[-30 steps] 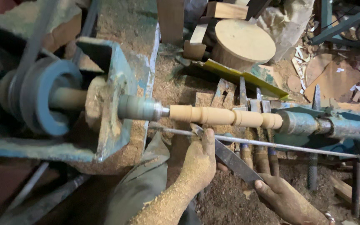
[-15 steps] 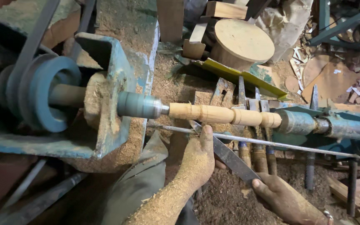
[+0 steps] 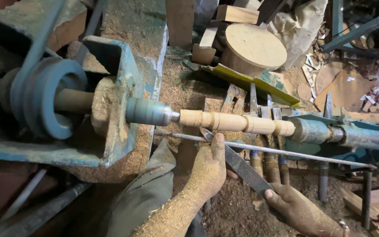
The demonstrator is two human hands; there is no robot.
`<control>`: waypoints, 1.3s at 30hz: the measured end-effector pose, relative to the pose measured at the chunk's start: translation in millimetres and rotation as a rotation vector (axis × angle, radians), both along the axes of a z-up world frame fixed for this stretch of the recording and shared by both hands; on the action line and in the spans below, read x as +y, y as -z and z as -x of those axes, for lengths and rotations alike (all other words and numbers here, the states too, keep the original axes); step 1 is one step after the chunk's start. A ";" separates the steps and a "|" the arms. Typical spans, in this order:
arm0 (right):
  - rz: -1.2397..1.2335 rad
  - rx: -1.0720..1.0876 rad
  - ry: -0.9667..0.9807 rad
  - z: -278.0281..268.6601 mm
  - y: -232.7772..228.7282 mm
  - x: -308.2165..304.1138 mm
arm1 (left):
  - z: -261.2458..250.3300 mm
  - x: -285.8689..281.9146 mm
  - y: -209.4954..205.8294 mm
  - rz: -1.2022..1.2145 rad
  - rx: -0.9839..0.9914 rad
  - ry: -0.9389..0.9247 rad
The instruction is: The person uses a woodworking lathe and a handheld chisel to shape a rotating piece of wood, applying localized pressure to create decorative grooves and curves.
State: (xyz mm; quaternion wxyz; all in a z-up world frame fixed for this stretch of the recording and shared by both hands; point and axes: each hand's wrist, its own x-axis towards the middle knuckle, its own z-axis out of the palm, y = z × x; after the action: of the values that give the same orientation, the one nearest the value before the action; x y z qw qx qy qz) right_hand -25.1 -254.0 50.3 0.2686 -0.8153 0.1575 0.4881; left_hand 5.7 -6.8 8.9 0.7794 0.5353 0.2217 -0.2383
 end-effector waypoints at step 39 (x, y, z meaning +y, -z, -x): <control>-0.439 -0.266 0.120 54.2 59.0 16.2 | 7.8 -2.9 3.8 0.292 -0.015 -0.278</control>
State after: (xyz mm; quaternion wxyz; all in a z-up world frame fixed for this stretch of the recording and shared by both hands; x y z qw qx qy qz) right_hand -79.4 -237.8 -8.7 0.4859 -0.7837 0.0595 0.3824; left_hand -2.1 -9.6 5.1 0.8757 0.3829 0.2506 -0.1540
